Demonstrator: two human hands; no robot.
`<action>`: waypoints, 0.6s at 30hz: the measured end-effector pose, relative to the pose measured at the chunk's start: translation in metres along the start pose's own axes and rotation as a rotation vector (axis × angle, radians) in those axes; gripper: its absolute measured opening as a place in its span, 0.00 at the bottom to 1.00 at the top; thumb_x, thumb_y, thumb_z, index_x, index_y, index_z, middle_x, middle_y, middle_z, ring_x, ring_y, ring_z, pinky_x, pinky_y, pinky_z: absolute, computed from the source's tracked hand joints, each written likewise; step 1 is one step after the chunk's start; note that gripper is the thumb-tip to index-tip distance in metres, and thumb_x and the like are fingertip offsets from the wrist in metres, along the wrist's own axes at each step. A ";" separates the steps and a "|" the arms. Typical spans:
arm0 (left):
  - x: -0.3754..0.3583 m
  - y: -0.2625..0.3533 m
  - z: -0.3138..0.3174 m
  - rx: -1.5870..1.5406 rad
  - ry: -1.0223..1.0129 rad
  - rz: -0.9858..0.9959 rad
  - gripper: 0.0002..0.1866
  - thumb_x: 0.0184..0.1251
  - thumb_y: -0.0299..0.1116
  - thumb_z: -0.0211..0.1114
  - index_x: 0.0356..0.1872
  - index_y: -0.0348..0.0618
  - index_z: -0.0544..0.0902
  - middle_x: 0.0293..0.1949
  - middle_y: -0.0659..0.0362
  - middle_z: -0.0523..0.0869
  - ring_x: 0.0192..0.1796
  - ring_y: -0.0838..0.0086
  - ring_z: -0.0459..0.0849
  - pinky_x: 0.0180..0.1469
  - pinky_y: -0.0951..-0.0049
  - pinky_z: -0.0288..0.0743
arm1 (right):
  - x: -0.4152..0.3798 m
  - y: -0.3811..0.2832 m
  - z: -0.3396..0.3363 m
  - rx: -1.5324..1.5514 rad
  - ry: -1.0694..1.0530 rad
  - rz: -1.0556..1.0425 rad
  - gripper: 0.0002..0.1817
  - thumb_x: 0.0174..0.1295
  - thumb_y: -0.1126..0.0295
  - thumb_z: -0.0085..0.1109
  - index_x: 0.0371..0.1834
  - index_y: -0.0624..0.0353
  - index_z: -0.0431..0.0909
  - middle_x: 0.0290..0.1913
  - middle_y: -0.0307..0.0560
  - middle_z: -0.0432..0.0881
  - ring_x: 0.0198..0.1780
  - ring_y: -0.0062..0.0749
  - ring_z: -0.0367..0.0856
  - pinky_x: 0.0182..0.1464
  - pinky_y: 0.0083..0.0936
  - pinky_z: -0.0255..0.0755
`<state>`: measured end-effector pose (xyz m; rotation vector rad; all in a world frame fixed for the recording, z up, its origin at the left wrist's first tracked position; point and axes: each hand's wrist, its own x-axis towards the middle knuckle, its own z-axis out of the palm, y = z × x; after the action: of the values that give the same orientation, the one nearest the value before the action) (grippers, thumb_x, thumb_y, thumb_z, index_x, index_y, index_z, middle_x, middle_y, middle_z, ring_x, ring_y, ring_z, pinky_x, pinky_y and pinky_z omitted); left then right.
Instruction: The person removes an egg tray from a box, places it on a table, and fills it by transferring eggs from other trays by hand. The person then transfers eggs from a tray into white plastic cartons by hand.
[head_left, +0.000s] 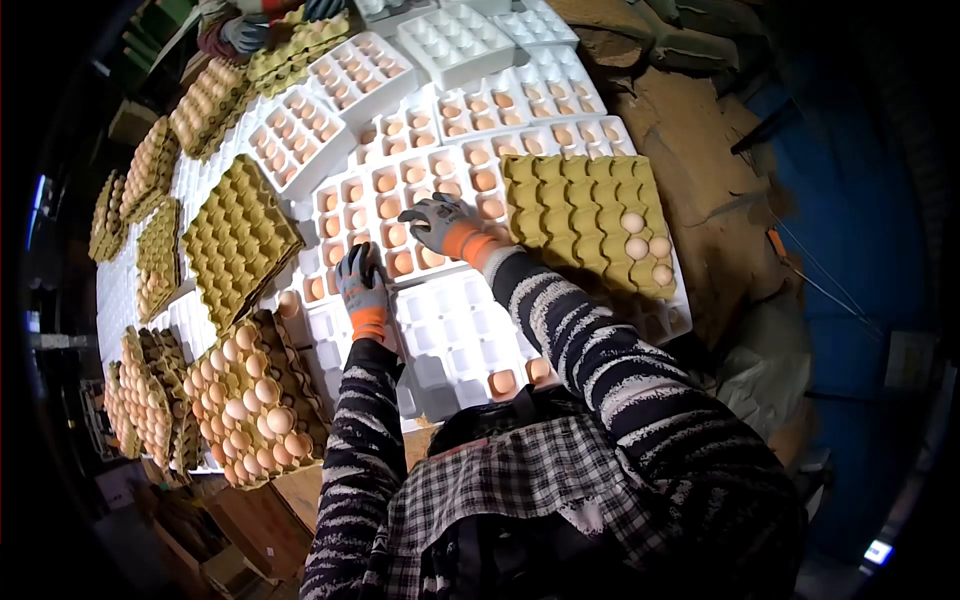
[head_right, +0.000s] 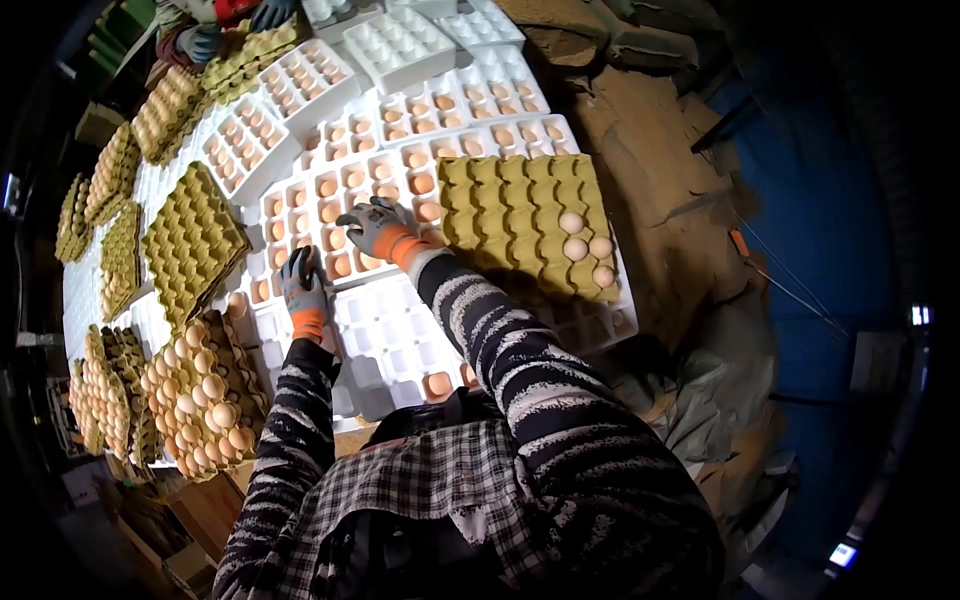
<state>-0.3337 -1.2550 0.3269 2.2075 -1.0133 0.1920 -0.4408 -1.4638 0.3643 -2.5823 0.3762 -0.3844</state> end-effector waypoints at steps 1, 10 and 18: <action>0.000 -0.002 0.004 -0.009 0.003 0.011 0.28 0.59 0.20 0.62 0.63 0.47 0.81 0.62 0.50 0.80 0.66 0.51 0.75 0.70 0.58 0.69 | 0.004 0.020 0.018 0.164 0.122 -0.012 0.16 0.64 0.68 0.58 0.55 0.43 0.84 0.56 0.49 0.83 0.58 0.49 0.80 0.62 0.42 0.74; 0.026 0.092 0.007 -0.227 -0.076 0.052 0.26 0.62 0.26 0.70 0.64 0.42 0.79 0.60 0.50 0.83 0.62 0.53 0.79 0.66 0.57 0.71 | -0.258 0.072 -0.241 -0.300 0.128 0.548 0.21 0.57 0.68 0.68 0.56 0.44 0.82 0.58 0.40 0.80 0.62 0.39 0.77 0.63 0.34 0.75; -0.001 0.364 0.122 -0.063 -0.668 0.812 0.33 0.54 0.45 0.74 0.63 0.48 0.78 0.61 0.53 0.79 0.61 0.54 0.76 0.71 0.55 0.61 | -0.345 0.102 -0.230 -0.169 0.079 0.530 0.20 0.57 0.70 0.68 0.54 0.46 0.81 0.57 0.41 0.79 0.58 0.41 0.80 0.60 0.34 0.76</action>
<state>-0.6122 -1.4992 0.4277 1.6949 -2.2125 -0.2412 -0.8561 -1.5346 0.4357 -2.4989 1.1295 -0.2696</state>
